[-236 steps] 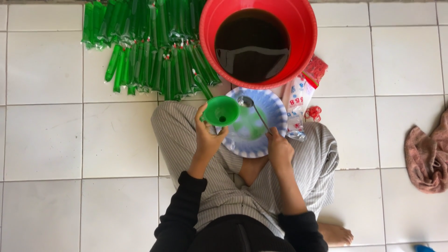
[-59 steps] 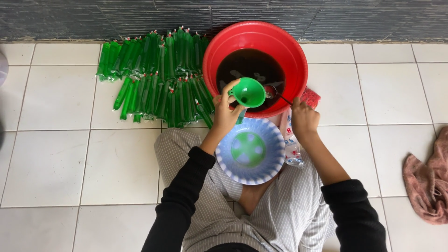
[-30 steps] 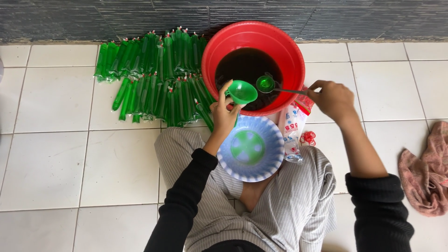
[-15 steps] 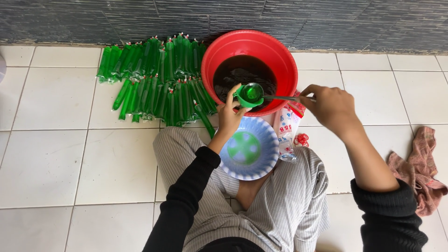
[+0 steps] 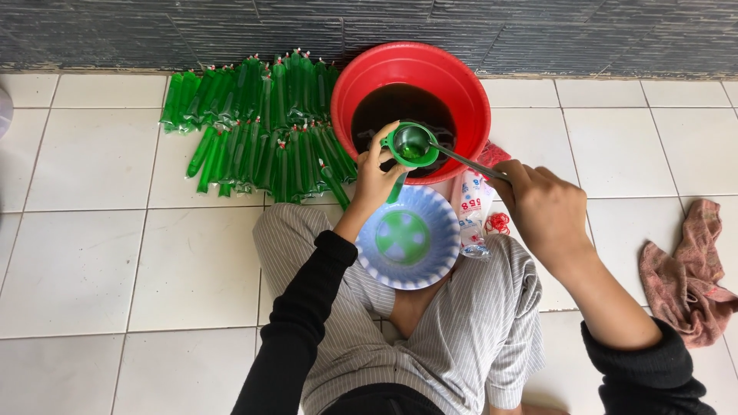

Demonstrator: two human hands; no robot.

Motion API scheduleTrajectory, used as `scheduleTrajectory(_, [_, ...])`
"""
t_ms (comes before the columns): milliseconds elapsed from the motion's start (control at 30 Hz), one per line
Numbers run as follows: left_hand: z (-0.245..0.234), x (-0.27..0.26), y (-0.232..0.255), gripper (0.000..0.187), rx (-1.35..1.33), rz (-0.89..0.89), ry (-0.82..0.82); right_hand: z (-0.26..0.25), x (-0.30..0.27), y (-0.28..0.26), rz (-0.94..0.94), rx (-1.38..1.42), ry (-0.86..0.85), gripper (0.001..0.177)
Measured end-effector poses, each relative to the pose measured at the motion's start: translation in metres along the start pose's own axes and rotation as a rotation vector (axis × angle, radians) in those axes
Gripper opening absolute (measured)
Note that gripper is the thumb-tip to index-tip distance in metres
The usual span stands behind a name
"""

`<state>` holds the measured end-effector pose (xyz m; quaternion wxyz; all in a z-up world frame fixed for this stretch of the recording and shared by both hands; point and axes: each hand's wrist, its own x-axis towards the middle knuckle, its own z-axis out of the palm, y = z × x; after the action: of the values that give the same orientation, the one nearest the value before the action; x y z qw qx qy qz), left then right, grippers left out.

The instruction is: The person fills small plastic sleeves with a dark liquid using a ladle and funnel, then seals each sleeve by hand with a rubber band.

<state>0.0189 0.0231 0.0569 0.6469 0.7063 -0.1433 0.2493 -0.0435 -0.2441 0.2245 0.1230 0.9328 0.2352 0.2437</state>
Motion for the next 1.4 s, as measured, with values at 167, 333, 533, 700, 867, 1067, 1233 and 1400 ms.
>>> scheduleTrajectory(167, [-0.001, 0.004, 0.017, 0.078, -0.031, -0.006, -0.007, 0.002, -0.014, -0.011, 0.032, -0.037, 0.048, 0.013])
scheduleTrajectory(333, [-0.005, 0.007, 0.04, 0.079, -0.046, -0.039, -0.022, 0.008, -0.021, -0.016, 0.086, 0.063, 0.065, 0.013])
scheduleTrajectory(533, [-0.01, 0.006, 0.052, 0.081, -0.052, -0.085, -0.017, 0.041, -0.031, -0.008, 0.299, 0.418, 0.036, 0.017])
scheduleTrajectory(700, [-0.013, 0.006, 0.038, 0.089, -0.301, -0.202, -0.014, 0.082, -0.029, -0.013, 0.544, 0.659, -0.216, 0.017])
scheduleTrajectory(867, [-0.015, 0.007, 0.04, 0.084, -0.189, -0.173, -0.02, 0.188, -0.042, -0.053, 0.497, 0.655, -0.386, 0.036])
scheduleTrajectory(1067, [-0.017, -0.001, 0.02, 0.08, 0.117, -0.11, -0.051, 0.227, -0.058, -0.115, 0.459, 0.634, -0.423, 0.037])
scheduleTrajectory(1233, [-0.024, -0.003, 0.021, 0.076, 0.142, -0.109, -0.06, 0.204, -0.082, -0.131, 0.513, 0.74, -0.357, 0.04])
scheduleTrajectory(1400, [-0.03, -0.003, 0.059, 0.078, -0.091, -0.152, -0.019, 0.145, -0.133, -0.14, 0.758, 0.787, -0.205, 0.025])
